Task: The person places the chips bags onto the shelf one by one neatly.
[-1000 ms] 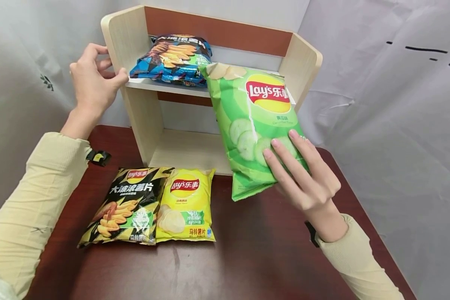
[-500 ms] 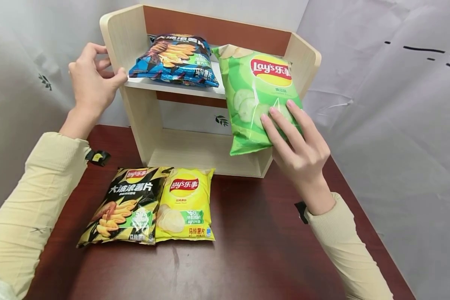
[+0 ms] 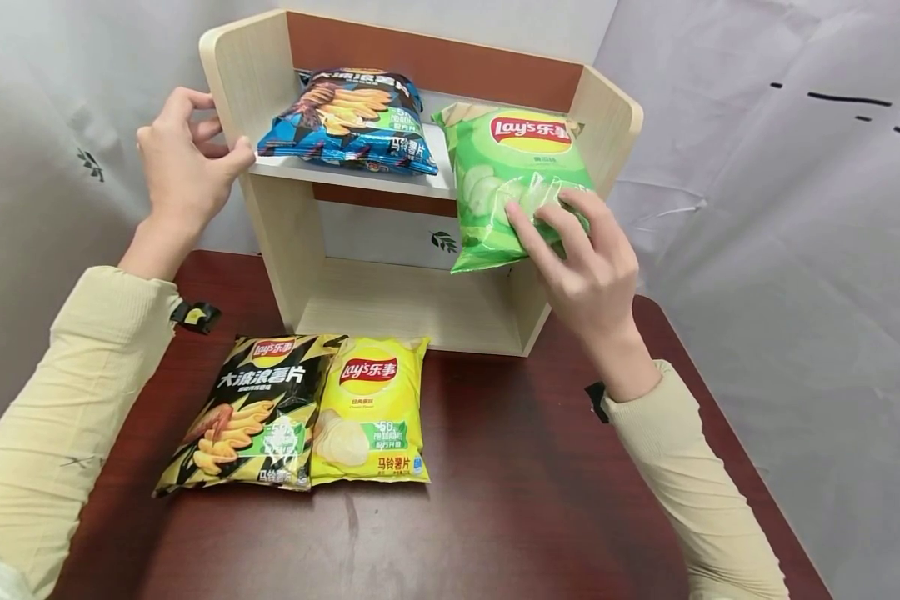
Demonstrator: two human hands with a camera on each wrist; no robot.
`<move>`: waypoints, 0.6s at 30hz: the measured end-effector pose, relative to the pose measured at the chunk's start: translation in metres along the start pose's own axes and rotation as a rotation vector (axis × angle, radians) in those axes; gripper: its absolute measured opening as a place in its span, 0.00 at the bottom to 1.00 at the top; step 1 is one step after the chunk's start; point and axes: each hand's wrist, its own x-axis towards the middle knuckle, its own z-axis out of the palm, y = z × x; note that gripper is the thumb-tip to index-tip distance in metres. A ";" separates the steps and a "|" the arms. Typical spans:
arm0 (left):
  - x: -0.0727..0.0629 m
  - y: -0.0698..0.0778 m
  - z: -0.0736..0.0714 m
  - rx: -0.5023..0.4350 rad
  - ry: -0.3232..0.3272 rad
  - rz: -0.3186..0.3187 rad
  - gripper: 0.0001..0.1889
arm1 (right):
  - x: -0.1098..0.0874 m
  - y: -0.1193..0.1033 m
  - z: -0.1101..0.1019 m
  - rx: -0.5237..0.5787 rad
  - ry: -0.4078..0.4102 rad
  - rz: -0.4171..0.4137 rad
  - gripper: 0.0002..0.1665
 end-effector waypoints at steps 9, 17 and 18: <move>0.000 0.001 -0.001 0.007 -0.005 -0.009 0.21 | 0.013 0.001 0.004 -0.006 -0.144 0.107 0.16; 0.000 0.002 -0.001 0.019 -0.010 -0.008 0.22 | 0.015 0.005 0.006 -0.021 -0.278 0.111 0.20; 0.000 0.002 -0.001 0.017 -0.010 -0.007 0.21 | 0.014 0.005 0.007 -0.028 -0.292 0.105 0.21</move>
